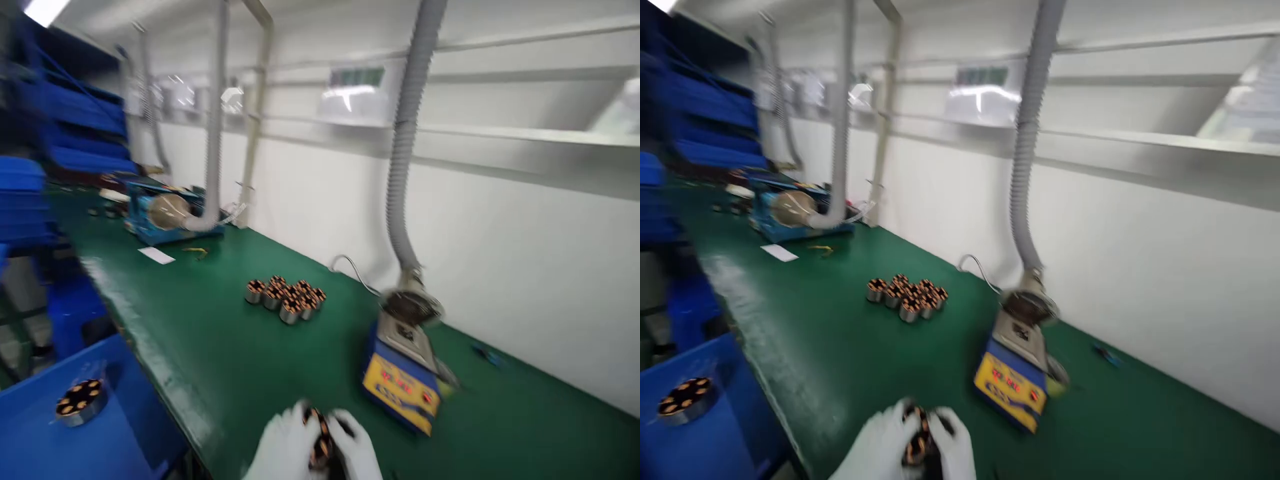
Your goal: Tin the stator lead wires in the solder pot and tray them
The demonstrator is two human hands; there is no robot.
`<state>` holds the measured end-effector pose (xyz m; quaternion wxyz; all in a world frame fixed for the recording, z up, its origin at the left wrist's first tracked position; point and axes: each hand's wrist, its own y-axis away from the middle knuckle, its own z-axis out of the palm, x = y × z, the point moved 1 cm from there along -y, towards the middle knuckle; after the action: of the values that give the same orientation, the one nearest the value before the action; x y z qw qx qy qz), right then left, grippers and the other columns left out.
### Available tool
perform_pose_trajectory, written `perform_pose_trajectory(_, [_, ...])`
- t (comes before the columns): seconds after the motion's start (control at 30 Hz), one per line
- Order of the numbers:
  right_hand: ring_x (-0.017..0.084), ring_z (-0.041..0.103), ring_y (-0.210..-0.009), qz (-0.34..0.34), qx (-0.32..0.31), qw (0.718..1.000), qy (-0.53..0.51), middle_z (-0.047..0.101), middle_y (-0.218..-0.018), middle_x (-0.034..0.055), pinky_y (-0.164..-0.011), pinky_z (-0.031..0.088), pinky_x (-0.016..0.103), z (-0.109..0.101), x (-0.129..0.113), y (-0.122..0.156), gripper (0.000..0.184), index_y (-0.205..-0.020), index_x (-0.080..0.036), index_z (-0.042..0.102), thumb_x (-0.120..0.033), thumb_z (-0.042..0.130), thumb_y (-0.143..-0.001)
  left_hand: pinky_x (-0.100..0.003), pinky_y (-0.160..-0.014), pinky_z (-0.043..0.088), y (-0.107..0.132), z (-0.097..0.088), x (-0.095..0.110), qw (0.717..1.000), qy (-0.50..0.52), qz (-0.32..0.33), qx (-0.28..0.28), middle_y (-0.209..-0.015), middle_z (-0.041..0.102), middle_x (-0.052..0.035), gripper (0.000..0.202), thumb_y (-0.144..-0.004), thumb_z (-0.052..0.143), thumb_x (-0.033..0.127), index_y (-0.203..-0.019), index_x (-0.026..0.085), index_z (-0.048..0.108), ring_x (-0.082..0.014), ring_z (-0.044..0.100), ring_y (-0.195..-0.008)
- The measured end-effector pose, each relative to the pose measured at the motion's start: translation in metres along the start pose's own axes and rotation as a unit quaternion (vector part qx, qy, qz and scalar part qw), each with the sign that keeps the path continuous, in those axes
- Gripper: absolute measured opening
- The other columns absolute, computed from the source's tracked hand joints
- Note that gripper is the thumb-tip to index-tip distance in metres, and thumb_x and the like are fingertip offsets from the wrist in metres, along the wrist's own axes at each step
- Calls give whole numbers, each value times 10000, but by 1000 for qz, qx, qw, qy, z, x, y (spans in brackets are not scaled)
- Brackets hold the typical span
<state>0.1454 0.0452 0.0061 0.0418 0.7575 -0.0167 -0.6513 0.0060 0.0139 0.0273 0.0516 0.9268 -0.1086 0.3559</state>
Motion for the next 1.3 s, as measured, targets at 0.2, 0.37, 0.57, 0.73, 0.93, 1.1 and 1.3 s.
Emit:
perform_pose_trajectory(0.2, [129, 495, -619, -41, 87, 983, -160, 550, -612, -25, -617, 404, 270, -10, -13, 28, 324, -576, -186, 600, -465, 761, -551, -355, -908, 424, 2, -1, 16, 964, 232, 36, -123, -1146, 578, -72, 188, -703, 604, 301, -855, 199, 649, -247, 558, -1013])
perform_pose_trajectory(0.37, [100, 449, -521, -160, 69, 899, -402, 511, -572, -44, -517, 372, 244, -34, -41, 48, 224, -622, -242, 632, -443, 711, -680, -312, -769, 464, 37, 13, 13, 746, 614, -97, -240, -892, 657, -62, 590, -579, 720, 595, -979, 169, 638, -226, 589, -861])
perform_pose_trajectory(0.57, [78, 460, -494, -70, 128, 864, -481, 510, -553, -55, -503, 391, 210, -63, -28, 72, 190, -635, -238, 621, -371, 757, -646, -280, -756, 453, 49, 3, 32, 759, 586, -122, -256, -887, 661, -49, 655, -503, 746, 635, -980, 196, 650, -206, 585, -838])
perform_pose_trajectory(0.73, [180, 601, -797, 17, 9, 929, -369, 661, -855, 38, -760, 473, 308, -36, -14, 94, 433, -922, -240, 672, -476, 779, -574, -420, -1006, 331, 23, -11, 44, 855, 436, 13, -280, -1241, 521, -121, 541, -593, 661, 660, -830, 173, 666, -352, 361, -1236])
perform_pose_trajectory(0.93, [275, 587, -997, 34, -134, 934, -329, 658, -1026, 102, -935, 399, 416, -21, -16, 87, 690, -1059, -181, 632, -613, 735, -530, -428, -1072, 244, 11, -9, 34, 911, 307, 58, -269, -1432, 331, -118, 383, -676, 605, 527, -845, 189, 667, -322, 220, -1337])
perform_pose_trajectory(1.1, [213, 624, -911, 51, 86, 962, -255, 665, -1030, 91, -846, 469, 350, -47, -4, 89, 460, -984, -214, 643, -509, 719, -640, -435, -1023, 355, 26, -5, 27, 964, 200, 99, -147, -1316, 492, -72, 133, -686, 613, 304, -791, 238, 659, -296, 393, -1248])
perform_pose_trajectory(1.3, [172, 618, -708, 64, 118, 966, -222, 681, -755, 38, -696, 502, 291, -34, -32, 93, 262, -799, -191, 659, -337, 756, -603, -396, -794, 557, 35, 0, 43, 936, -95, 324, 97, -1112, 633, -149, 158, -766, 527, 218, -890, 176, 615, -278, 592, -1018])
